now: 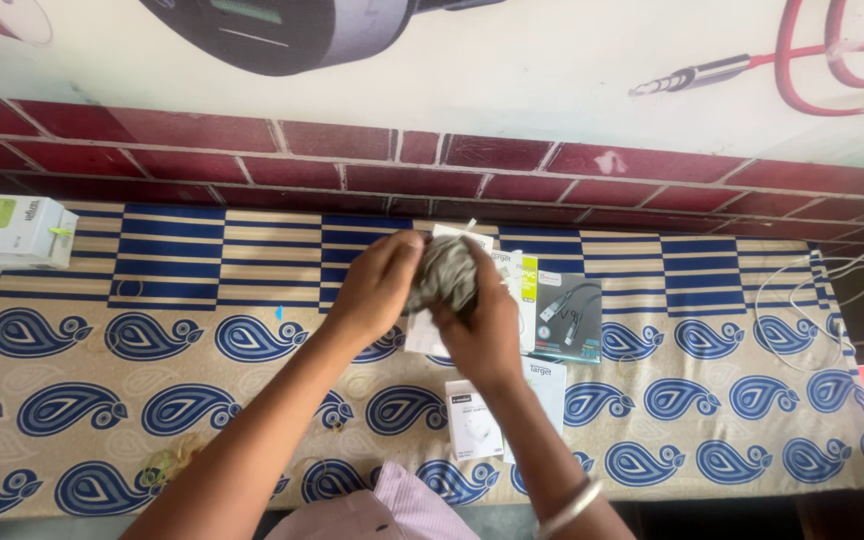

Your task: The person organizes boxed electronics by picking them up from a patterned surface and placing them onto a glass display shelf. The person also uses a cloth to wipe the boxes before positioning them on the shelf.

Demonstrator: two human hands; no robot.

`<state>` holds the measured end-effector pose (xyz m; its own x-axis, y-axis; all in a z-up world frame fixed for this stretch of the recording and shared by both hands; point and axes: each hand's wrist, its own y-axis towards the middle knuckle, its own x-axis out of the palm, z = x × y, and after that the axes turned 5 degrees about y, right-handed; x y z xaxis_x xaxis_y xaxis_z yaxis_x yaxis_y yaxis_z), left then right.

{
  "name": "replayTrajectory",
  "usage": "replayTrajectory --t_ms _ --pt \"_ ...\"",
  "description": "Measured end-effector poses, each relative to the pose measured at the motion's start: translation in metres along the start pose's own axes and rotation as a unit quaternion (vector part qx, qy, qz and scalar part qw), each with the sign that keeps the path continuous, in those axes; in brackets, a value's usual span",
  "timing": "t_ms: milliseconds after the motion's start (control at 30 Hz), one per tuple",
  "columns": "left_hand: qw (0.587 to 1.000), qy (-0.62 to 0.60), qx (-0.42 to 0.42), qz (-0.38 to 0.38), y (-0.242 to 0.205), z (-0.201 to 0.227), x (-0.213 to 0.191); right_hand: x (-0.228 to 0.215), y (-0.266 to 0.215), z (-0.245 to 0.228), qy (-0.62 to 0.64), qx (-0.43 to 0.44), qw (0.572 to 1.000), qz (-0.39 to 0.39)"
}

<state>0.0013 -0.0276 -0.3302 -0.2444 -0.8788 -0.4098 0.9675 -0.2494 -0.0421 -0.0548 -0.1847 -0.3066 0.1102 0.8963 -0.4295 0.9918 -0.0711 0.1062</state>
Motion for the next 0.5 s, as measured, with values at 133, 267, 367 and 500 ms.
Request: replayTrajectory --t_ms 133,267,367,500 --pt "0.990 0.114 -0.083 -0.005 0.021 -0.020 0.032 -0.003 0.014 0.026 -0.124 -0.017 0.990 0.065" --pt "0.974 0.084 -0.207 -0.038 0.019 -0.026 0.045 0.000 0.015 0.044 -0.103 0.013 0.993 0.064" --pt "0.982 0.104 -0.157 -0.025 0.010 -0.027 0.042 0.000 0.010 0.045 -0.079 0.058 0.994 0.051" --pt "0.986 -0.014 -0.167 0.004 0.001 -0.033 0.043 0.001 0.005 0.037 0.020 0.121 0.990 0.063"
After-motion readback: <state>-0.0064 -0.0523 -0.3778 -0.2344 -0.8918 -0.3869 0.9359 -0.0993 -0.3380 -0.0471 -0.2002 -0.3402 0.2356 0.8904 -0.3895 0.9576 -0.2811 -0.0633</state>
